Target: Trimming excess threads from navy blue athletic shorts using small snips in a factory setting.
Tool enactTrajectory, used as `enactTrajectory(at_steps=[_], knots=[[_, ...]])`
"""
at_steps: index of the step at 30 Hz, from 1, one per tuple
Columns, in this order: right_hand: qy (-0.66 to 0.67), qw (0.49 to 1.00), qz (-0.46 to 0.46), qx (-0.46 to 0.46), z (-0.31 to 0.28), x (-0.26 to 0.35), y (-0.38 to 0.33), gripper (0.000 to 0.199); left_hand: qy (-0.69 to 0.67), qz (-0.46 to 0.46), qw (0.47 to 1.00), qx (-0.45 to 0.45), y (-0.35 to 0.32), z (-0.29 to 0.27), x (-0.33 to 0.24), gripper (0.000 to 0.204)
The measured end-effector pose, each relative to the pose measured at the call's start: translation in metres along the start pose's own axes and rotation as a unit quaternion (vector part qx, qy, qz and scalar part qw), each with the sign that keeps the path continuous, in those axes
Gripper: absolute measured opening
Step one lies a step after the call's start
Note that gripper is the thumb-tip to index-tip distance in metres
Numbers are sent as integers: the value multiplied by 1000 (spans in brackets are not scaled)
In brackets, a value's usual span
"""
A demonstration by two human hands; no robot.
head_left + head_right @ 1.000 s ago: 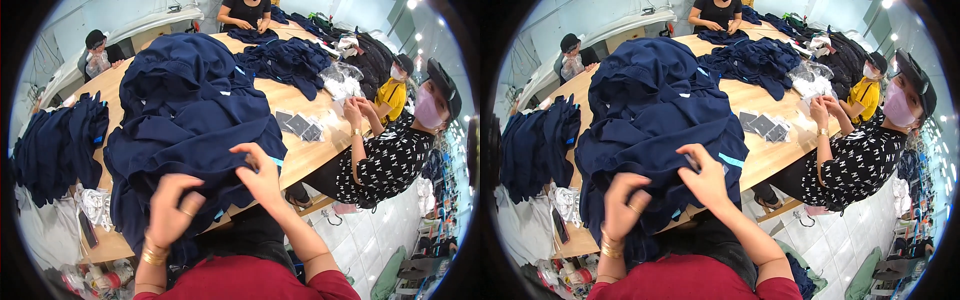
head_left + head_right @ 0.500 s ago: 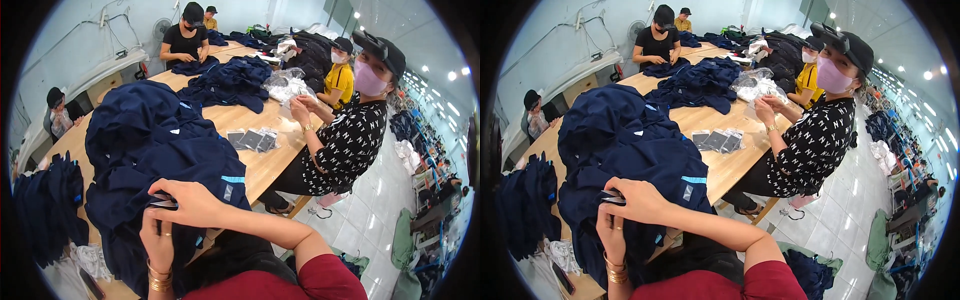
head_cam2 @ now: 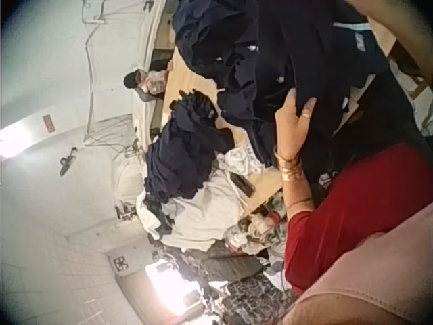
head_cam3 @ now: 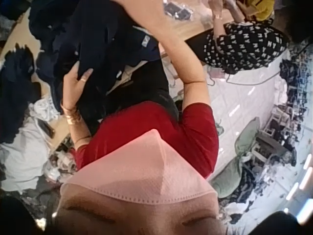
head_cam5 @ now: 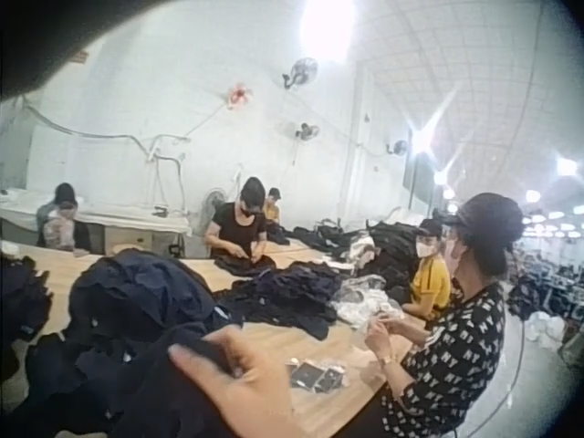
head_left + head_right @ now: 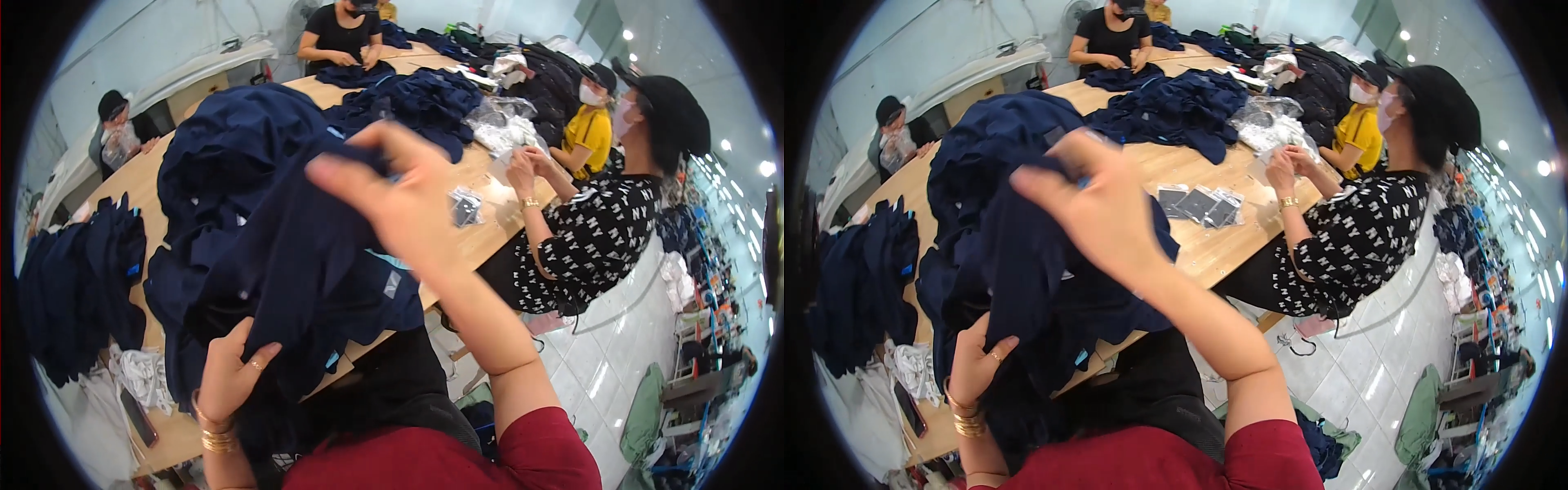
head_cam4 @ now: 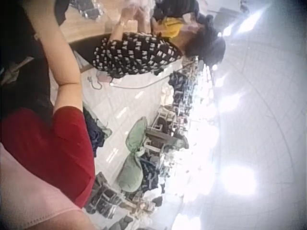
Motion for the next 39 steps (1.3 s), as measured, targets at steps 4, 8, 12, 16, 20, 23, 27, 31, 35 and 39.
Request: enactTrajectory(at_steps=[4,8,12,16,20,23,27,31,35,39], knots=[[-8,983,87,-162,-61,-39,5,20,140,-4,985,101,-15,-38,51,31],[29,964,198,-173,-83,-80,-11,16,82,-31,994,65,-25,-108,64,32],[14,961,220,-165,-82,-102,-25,13,3,-49,999,7,-17,-119,75,30],[-12,958,233,-169,-76,-98,-27,16,-39,-65,997,-6,-21,-124,80,36],[-36,956,224,-185,-76,-97,-31,19,-49,-49,997,-20,-21,-120,83,39],[-20,966,213,-147,-79,-98,-31,17,-61,-72,996,-6,-18,-119,91,40],[-31,965,223,-132,-80,-101,-31,15,-62,-59,996,-9,-15,-119,88,40],[8,963,236,-134,-85,-100,-33,17,-87,-61,994,-7,-19,-122,95,38],[28,959,152,-238,-102,-53,-25,23,169,240,945,-147,-49,-146,35,35],[188,966,135,-113,-84,-1,38,41,-152,233,909,-310,-81,-195,17,35]])
Point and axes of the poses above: each hand's wrist, its own y-axis towards the middle knuckle, its own z-axis out of the palm, x = y × z, the point moved 5 cm from there along y, towards the middle knuckle, and after that the axes turned 1 degree about -z, right-handed, at the moved point
